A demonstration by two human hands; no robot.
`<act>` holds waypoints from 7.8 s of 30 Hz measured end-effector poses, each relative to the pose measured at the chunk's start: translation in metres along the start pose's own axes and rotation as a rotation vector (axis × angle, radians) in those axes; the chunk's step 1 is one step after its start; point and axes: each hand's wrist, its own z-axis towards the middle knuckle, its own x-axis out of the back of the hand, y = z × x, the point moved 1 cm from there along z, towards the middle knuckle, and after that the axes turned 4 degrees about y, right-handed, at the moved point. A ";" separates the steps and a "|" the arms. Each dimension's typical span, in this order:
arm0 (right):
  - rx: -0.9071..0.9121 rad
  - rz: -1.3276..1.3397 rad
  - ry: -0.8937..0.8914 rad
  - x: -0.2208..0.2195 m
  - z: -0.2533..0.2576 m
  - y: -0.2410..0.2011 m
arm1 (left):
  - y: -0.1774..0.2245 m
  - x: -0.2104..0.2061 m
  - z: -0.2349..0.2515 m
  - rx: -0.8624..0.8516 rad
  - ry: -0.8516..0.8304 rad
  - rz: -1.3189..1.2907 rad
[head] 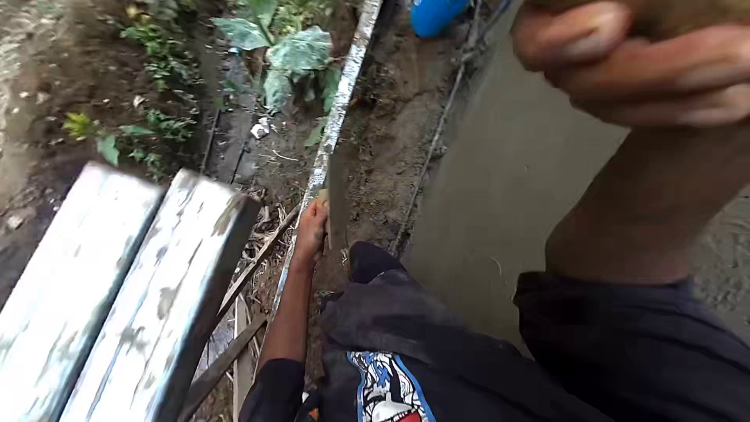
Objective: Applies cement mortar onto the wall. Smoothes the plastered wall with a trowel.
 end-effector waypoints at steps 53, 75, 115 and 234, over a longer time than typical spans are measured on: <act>-0.018 0.045 1.557 0.212 -0.135 0.277 | -0.048 -0.086 0.217 0.399 -0.084 -0.152; -0.238 -1.076 1.760 0.094 -0.072 0.215 | -0.075 -0.285 0.303 0.362 -0.411 -0.911; -0.342 -0.313 1.694 0.592 -0.081 0.107 | 0.118 -0.424 0.595 0.610 -0.559 -0.923; -0.238 -0.269 2.238 0.852 0.033 -0.172 | 0.450 -0.826 0.954 -0.041 -1.287 -0.195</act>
